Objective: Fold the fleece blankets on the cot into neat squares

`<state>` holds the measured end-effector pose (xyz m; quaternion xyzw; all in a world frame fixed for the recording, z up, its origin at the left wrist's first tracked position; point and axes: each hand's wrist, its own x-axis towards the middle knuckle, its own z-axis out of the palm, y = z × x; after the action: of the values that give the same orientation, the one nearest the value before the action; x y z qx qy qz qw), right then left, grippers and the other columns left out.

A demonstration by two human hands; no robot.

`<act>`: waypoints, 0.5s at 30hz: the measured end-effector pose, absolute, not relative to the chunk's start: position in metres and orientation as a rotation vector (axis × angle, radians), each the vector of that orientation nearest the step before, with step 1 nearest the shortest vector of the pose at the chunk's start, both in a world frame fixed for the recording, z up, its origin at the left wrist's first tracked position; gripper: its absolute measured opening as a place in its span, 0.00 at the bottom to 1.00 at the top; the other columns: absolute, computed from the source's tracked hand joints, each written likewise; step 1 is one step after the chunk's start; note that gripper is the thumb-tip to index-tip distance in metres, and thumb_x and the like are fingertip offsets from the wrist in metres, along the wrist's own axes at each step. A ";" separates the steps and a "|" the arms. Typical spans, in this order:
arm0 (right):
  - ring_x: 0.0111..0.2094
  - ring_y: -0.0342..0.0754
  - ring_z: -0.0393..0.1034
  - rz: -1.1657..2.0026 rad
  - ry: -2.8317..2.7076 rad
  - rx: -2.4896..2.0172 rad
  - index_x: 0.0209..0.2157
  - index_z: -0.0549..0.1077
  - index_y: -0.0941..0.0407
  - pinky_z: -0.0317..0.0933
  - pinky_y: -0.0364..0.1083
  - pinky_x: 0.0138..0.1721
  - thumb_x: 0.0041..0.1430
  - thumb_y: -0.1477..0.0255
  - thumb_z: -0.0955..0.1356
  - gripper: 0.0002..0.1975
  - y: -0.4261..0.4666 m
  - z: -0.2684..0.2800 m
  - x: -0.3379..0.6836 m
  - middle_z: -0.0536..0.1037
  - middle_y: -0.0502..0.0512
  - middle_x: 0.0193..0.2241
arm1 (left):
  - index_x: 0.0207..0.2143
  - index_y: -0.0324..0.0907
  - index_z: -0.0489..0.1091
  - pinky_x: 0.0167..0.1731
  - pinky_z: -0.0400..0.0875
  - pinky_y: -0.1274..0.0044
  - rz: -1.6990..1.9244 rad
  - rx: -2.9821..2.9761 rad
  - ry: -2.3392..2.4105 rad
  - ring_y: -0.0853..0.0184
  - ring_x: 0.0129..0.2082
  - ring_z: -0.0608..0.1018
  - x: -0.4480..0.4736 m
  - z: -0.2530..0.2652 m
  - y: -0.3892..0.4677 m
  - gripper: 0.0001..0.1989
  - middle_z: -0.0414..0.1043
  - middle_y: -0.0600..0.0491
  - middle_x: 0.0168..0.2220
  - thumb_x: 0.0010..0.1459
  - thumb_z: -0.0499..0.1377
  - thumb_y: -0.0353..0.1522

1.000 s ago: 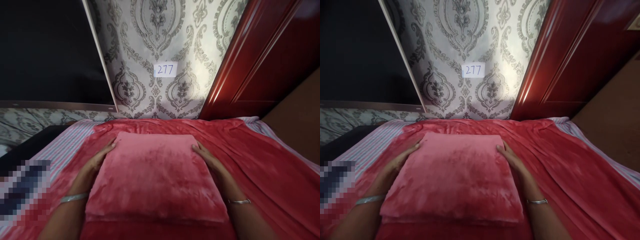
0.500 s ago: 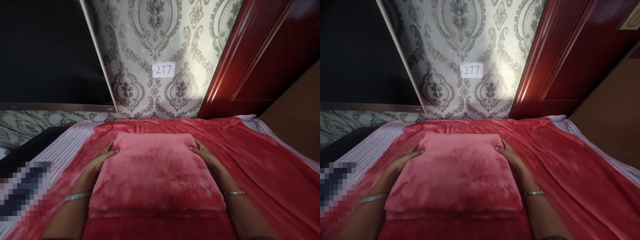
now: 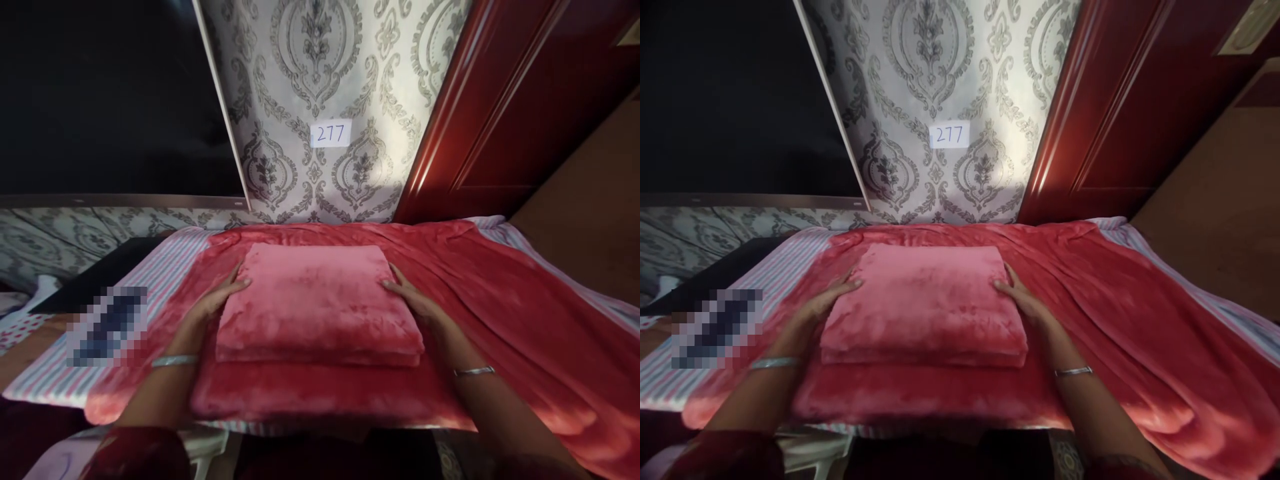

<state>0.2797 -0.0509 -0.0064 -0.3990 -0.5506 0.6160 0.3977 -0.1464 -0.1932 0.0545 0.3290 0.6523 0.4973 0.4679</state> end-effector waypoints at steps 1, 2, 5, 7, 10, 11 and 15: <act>0.60 0.60 0.68 1.553 -1.413 -0.994 0.64 0.64 0.44 0.65 0.59 0.59 0.46 0.56 0.76 0.43 -0.058 -0.006 0.280 0.70 0.54 0.62 | 0.69 0.51 0.55 0.58 0.71 0.62 1.211 0.827 1.611 0.48 0.61 0.71 -0.145 0.053 -0.200 0.57 0.62 0.46 0.67 0.37 0.75 0.44; 0.60 0.61 0.67 1.541 -1.423 -0.986 0.64 0.63 0.45 0.64 0.59 0.60 0.44 0.57 0.77 0.45 -0.064 -0.006 0.280 0.70 0.54 0.62 | 0.69 0.52 0.55 0.60 0.68 0.62 1.216 0.857 1.631 0.49 0.64 0.68 -0.143 0.053 -0.206 0.57 0.59 0.47 0.68 0.37 0.75 0.43; 0.63 0.62 0.62 1.423 -1.442 -0.993 0.66 0.62 0.48 0.56 0.60 0.65 0.39 0.59 0.78 0.51 -0.067 0.002 0.275 0.67 0.55 0.64 | 0.67 0.51 0.59 0.67 0.54 0.68 1.335 1.046 1.657 0.55 0.71 0.53 -0.132 0.059 -0.218 0.52 0.49 0.52 0.72 0.39 0.74 0.38; 0.67 0.60 0.56 1.285 -1.475 -0.979 0.65 0.62 0.49 0.49 0.58 0.68 0.38 0.60 0.78 0.51 -0.062 0.015 0.273 0.63 0.54 0.67 | 0.66 0.49 0.61 0.68 0.51 0.72 1.418 1.175 1.630 0.58 0.72 0.49 -0.123 0.072 -0.221 0.48 0.46 0.54 0.73 0.41 0.72 0.35; 0.70 0.58 0.49 1.141 -1.530 -0.892 0.65 0.63 0.49 0.44 0.56 0.70 0.41 0.60 0.78 0.48 -0.052 0.040 0.275 0.59 0.52 0.69 | 0.66 0.44 0.61 0.66 0.54 0.74 1.477 1.295 1.622 0.58 0.72 0.50 -0.116 0.098 -0.220 0.42 0.53 0.53 0.71 0.47 0.68 0.33; 0.70 0.58 0.49 1.123 -1.538 -0.861 0.65 0.63 0.48 0.45 0.55 0.69 0.42 0.60 0.78 0.47 -0.050 0.047 0.276 0.59 0.51 0.69 | 0.66 0.43 0.60 0.66 0.55 0.74 1.494 1.313 1.632 0.58 0.72 0.51 -0.116 0.106 -0.219 0.42 0.56 0.52 0.70 0.48 0.67 0.32; 0.67 0.59 0.56 1.161 -1.484 -0.819 0.65 0.62 0.46 0.53 0.57 0.66 0.43 0.60 0.78 0.47 -0.050 0.050 0.277 0.61 0.51 0.68 | 0.67 0.44 0.57 0.62 0.63 0.72 1.509 1.232 1.573 0.56 0.67 0.62 -0.126 0.109 -0.216 0.44 0.66 0.51 0.65 0.49 0.68 0.34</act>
<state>0.2766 -0.0499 0.0503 -0.3411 -0.6182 0.4837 0.5173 -0.1257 -0.2164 0.1092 0.4672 0.5967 0.5723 0.3135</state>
